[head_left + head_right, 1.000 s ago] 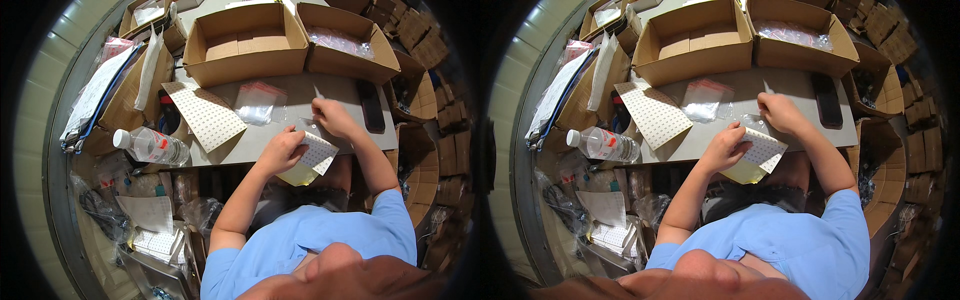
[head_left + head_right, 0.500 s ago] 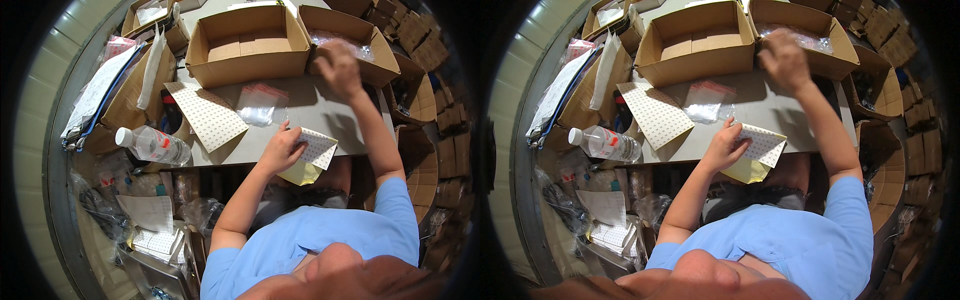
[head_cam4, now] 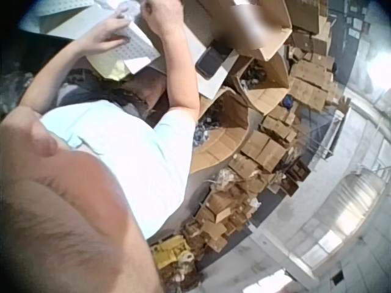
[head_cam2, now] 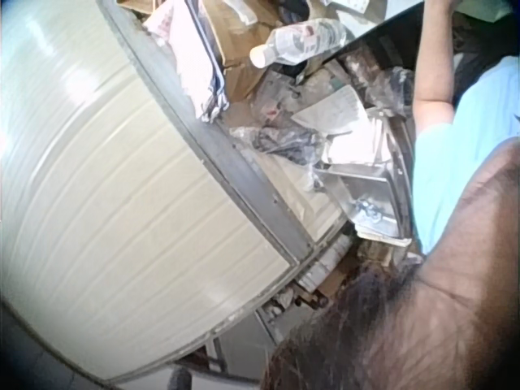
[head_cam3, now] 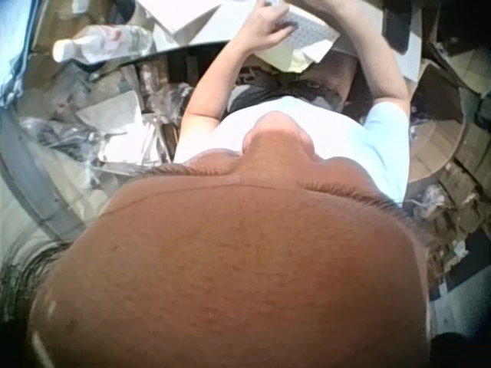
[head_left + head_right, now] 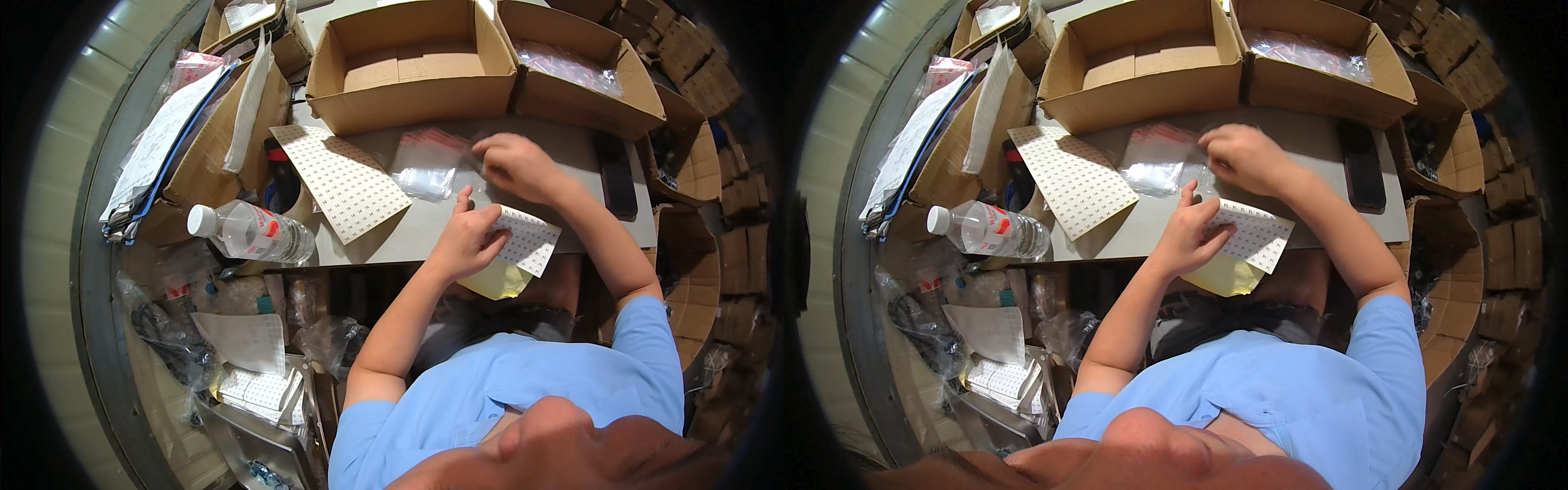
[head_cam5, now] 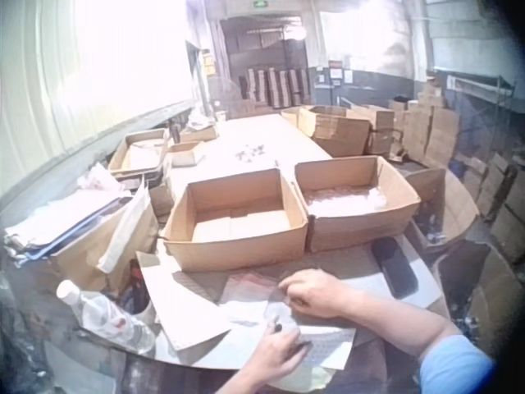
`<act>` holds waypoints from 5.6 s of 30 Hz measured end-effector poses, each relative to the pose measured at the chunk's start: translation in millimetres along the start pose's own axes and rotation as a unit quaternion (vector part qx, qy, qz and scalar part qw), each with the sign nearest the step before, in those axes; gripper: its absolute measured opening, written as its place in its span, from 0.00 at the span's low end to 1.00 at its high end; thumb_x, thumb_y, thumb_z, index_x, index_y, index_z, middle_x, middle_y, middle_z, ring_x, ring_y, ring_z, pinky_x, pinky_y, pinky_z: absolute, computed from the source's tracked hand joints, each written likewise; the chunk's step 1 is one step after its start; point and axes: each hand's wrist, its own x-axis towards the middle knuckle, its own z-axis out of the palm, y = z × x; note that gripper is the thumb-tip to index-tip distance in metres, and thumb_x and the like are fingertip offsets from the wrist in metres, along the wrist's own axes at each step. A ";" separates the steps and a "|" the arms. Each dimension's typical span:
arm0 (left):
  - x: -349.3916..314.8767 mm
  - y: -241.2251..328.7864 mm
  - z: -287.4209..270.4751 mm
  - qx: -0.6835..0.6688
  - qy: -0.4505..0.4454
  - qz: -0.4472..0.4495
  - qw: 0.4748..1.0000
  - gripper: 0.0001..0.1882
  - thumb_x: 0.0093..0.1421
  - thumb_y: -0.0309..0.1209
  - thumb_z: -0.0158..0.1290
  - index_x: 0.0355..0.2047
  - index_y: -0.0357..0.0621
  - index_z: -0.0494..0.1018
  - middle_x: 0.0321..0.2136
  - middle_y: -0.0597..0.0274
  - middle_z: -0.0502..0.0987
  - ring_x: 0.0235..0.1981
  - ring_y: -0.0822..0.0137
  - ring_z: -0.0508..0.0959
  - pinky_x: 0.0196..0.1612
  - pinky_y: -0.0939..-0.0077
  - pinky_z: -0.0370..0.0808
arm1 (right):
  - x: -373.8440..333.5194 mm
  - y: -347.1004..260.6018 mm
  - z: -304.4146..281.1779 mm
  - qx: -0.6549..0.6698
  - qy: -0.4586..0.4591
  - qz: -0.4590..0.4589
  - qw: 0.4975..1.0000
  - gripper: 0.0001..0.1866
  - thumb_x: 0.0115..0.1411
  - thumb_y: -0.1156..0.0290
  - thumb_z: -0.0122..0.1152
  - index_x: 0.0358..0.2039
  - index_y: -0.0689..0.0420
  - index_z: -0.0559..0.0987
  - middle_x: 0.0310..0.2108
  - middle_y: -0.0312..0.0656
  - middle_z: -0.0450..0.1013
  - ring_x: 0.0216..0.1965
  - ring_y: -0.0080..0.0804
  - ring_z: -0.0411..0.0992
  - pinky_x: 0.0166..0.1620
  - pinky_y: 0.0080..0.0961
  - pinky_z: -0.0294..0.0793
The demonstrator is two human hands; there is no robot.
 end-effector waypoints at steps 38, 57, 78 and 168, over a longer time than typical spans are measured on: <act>17.6 8.7 23.6 -0.040 -0.041 0.049 0.997 0.12 0.53 0.26 0.58 0.28 0.37 0.63 0.23 0.45 0.69 0.31 0.42 0.71 0.51 0.54 0.69 | -55.6 -118.9 -112.7 0.604 0.031 -0.248 0.757 0.14 0.57 0.62 0.65 0.39 0.58 0.80 0.43 0.49 0.71 0.36 0.38 0.70 0.36 0.34 0.70; 20.1 11.4 26.2 -0.091 -0.014 -0.044 0.995 0.13 0.55 0.24 0.60 0.30 0.34 0.64 0.21 0.53 0.73 0.23 0.71 0.74 0.27 0.75 0.73 | -95.8 -58.0 -58.3 0.144 -0.020 0.298 0.943 0.08 0.52 0.78 0.61 0.34 0.65 0.77 0.30 0.48 0.74 0.32 0.40 0.74 0.38 0.28 0.72; 21.9 12.6 27.0 -0.046 -0.065 -0.063 0.995 0.15 0.53 0.31 0.61 0.32 0.36 0.68 0.30 0.46 0.73 0.33 0.44 0.75 0.35 0.58 0.72 | -75.9 -6.9 -73.5 0.246 -0.061 0.330 0.909 0.08 0.51 0.81 0.57 0.33 0.65 0.73 0.28 0.37 0.72 0.33 0.20 0.69 0.38 0.20 0.71; 20.8 9.8 28.9 -0.050 -0.047 0.026 0.997 0.18 0.49 0.31 0.64 0.28 0.36 0.65 0.22 0.50 0.65 0.33 0.48 0.69 0.34 0.59 0.68 | -11.1 116.1 -144.2 -0.333 0.357 0.180 0.854 0.17 0.54 0.70 0.64 0.44 0.58 0.74 0.39 0.44 0.73 0.41 0.38 0.72 0.46 0.31 0.70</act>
